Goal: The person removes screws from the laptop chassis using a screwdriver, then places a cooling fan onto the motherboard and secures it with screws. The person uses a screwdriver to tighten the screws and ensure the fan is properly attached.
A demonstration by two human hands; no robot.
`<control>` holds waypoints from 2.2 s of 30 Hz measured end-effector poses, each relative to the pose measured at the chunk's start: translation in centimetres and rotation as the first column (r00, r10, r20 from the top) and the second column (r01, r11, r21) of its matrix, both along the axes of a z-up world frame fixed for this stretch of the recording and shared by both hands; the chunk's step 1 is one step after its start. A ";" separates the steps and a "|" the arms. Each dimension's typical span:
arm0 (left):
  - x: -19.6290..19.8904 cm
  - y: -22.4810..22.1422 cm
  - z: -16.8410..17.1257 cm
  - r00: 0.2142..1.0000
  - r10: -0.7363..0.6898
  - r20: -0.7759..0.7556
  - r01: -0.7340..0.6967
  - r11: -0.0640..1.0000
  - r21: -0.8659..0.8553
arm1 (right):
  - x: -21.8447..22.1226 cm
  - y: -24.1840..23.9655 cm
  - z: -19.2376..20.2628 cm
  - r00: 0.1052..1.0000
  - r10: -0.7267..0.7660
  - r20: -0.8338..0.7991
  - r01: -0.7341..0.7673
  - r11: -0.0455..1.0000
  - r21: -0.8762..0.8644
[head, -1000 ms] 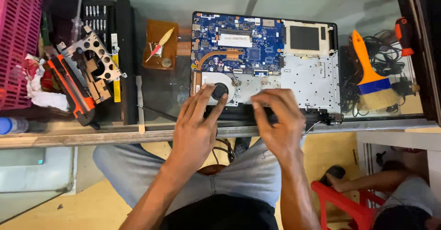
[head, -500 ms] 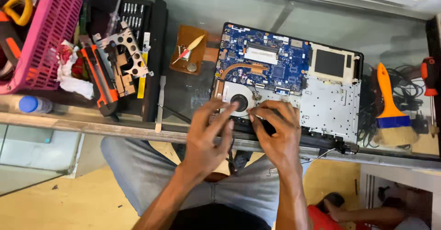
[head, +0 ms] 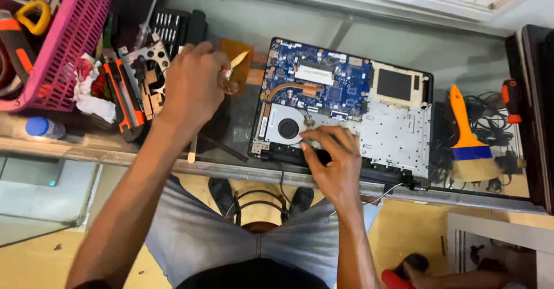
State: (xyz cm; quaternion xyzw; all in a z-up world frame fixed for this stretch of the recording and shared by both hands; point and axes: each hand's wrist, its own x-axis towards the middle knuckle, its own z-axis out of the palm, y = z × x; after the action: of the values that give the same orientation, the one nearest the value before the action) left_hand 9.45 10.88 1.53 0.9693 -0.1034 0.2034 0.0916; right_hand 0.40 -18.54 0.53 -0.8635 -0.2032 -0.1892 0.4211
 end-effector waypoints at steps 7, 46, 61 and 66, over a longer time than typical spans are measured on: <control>0.4 -1.5 -0.5 0.986 -0.080 -0.143 0.099 0.986 0.132 | -0.3 -0.3 -0.2 1.000 0.000 -0.023 0.001 0.999 0.033; 4.5 2.9 -0.8 0.978 -0.190 -0.081 0.206 0.937 0.281 | -0.5 -0.2 -1.1 0.994 -0.057 -0.090 0.050 0.995 -0.082; 6.3 5.6 -5.2 0.940 -0.281 0.195 0.085 0.743 0.664 | -0.1 -1.1 -3.0 0.998 -0.061 0.016 0.062 0.997 -0.038; 4.4 4.8 -4.2 0.971 -0.219 0.096 0.178 0.931 0.318 | -0.3 -0.9 -2.7 0.999 -0.032 -0.037 0.031 0.999 -0.042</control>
State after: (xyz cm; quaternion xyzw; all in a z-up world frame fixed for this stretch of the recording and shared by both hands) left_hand 13.88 15.65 -2.72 0.9409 -0.2371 0.2371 -0.0472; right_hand 0.10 -19.44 -2.18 -0.8784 -0.1855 -0.1755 0.4040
